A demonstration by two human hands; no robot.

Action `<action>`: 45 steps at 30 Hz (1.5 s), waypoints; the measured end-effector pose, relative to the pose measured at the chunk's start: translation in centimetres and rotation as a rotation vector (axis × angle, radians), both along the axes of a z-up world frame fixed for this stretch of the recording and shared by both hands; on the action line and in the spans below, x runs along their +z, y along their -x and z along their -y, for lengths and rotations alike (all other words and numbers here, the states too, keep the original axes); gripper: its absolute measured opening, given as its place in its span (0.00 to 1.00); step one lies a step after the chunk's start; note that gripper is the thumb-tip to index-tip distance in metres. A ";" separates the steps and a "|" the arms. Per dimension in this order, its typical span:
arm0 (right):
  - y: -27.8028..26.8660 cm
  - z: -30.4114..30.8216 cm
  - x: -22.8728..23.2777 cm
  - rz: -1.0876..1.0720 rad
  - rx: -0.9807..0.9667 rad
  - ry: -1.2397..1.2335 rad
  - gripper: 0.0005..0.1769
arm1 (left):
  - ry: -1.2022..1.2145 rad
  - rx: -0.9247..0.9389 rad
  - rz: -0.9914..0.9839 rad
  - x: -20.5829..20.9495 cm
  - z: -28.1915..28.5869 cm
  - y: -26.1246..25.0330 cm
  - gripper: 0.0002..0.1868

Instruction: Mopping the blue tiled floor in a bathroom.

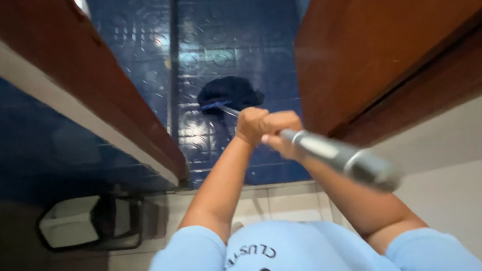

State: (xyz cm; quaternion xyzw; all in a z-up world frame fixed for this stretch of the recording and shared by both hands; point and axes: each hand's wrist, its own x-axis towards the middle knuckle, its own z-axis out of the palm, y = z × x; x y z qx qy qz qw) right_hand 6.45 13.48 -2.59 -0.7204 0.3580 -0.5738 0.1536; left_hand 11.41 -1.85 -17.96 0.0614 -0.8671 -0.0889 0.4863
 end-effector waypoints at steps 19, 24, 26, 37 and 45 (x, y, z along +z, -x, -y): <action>-1.3 0.6 5.6 0.025 0.437 -0.206 0.19 | -0.415 0.098 0.038 10.3 -5.9 -6.9 0.08; -5.7 -0.5 3.8 0.158 0.179 -0.010 0.21 | 0.139 0.057 -0.188 6.8 -3.7 -8.0 0.11; -4.8 -0.1 1.8 0.179 0.161 -0.014 0.21 | 0.133 0.078 -0.124 5.0 -2.7 -7.3 0.11; -1.3 -3.5 -1.4 0.123 0.058 -0.097 0.18 | -0.654 -0.198 0.209 3.9 -5.0 -6.5 0.13; 1.3 -14.9 -0.9 0.059 0.030 -0.162 0.20 | -0.622 -0.008 0.105 -0.3 -15.4 -1.6 0.14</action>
